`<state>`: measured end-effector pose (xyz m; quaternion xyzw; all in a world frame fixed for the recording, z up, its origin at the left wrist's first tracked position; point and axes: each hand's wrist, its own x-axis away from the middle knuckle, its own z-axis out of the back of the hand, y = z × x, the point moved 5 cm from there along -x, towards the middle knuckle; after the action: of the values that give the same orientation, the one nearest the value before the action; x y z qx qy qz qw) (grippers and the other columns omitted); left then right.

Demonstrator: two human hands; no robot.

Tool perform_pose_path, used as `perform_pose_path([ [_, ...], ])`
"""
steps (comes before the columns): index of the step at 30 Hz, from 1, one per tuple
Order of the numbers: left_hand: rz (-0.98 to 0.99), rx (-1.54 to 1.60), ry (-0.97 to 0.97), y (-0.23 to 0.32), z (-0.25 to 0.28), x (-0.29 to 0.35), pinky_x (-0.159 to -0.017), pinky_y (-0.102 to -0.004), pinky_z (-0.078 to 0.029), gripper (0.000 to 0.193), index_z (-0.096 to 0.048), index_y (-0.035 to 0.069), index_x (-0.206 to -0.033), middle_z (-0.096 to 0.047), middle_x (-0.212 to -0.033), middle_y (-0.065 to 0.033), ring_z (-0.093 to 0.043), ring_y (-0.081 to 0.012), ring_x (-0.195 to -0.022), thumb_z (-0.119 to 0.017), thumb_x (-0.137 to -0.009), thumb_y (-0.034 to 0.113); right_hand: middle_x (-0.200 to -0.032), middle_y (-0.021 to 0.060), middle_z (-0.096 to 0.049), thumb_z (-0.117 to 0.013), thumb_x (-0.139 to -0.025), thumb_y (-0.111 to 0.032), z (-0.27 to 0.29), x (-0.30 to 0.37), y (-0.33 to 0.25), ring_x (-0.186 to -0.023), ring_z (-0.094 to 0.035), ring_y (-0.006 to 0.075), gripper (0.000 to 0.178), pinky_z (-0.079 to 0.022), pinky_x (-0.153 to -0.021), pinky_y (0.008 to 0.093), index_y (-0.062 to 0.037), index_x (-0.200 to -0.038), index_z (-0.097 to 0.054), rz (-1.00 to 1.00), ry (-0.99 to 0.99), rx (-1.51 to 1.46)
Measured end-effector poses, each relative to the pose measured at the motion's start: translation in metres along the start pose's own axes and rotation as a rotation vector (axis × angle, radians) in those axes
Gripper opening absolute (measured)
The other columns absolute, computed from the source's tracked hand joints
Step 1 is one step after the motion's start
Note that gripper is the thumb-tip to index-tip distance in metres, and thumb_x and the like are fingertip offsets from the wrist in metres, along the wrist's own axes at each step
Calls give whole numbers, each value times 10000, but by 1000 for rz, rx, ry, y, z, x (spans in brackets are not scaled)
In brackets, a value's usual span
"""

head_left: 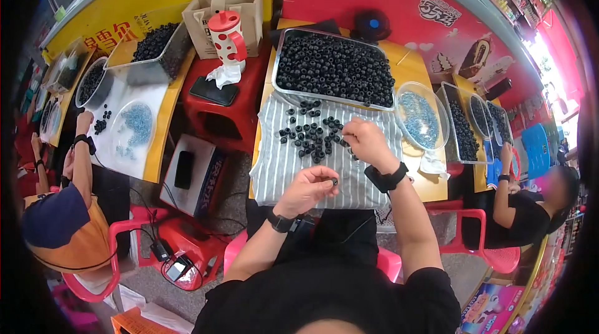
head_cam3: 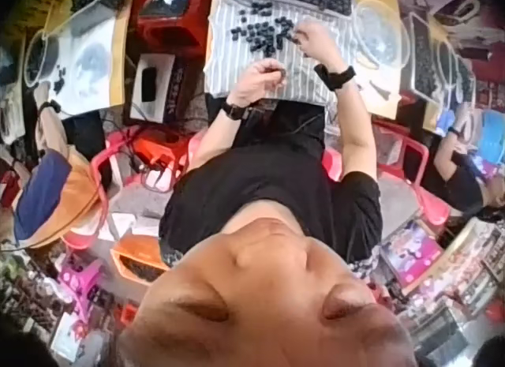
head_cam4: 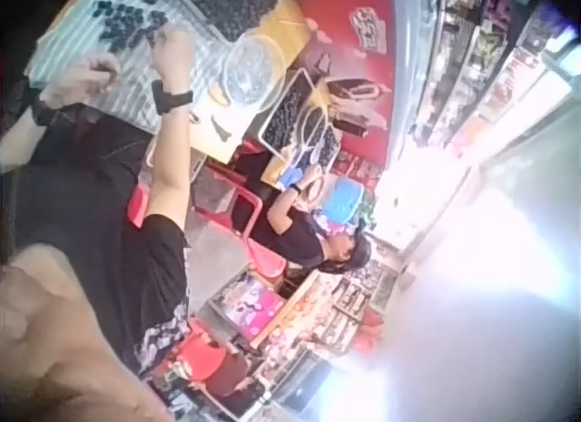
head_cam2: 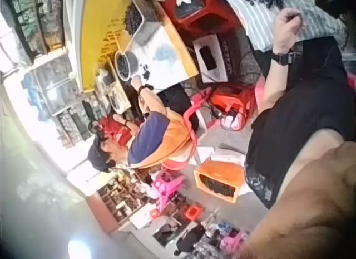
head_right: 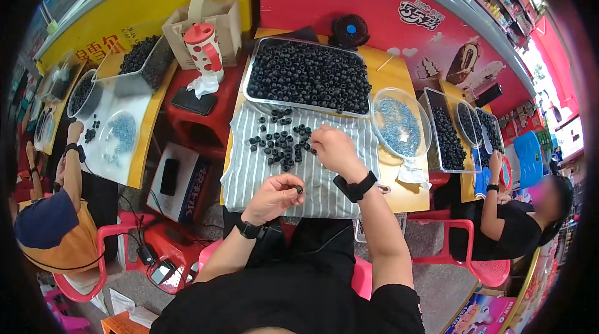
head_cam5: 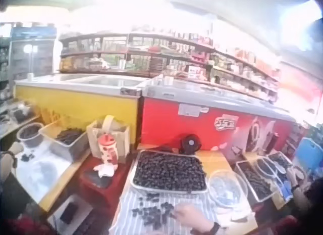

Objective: Manually sort and inspect small black plastic or rubber components on a work table.

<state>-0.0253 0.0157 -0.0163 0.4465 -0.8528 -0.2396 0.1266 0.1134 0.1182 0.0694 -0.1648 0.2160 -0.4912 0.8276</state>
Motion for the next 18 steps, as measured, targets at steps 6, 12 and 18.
perform_pose_path([
  [6,-11,-5,-13,1,2,-1,-728,-249,-514,198,-593,-19,-1090,-644,-936,-82,-646,-163,-844,-604,-897,24,-819,129,-612,-595,-764,-63,-7,-19,0,-777,-605,357,58,-474,-681,448,-46,-782,-648,15,26,135],
  [12,-1,13,0,-1,1,0,-722,-251,-514,188,-595,-19,-1080,-643,-937,-70,-646,-156,-840,-604,-896,20,-818,138,-627,-546,-783,-70,-16,-6,5,-799,-612,368,112,-480,-693,464,-60,-756,-655,-40,-82,176],
  [18,-12,-6,-12,-1,0,0,-714,-252,-516,186,-597,-18,-1076,-641,-932,-74,-645,-158,-828,-609,-895,24,-819,143,-628,-568,-774,-65,0,-1,11,-801,-615,362,100,-482,-692,458,-62,-795,-666,-72,22,64],
])
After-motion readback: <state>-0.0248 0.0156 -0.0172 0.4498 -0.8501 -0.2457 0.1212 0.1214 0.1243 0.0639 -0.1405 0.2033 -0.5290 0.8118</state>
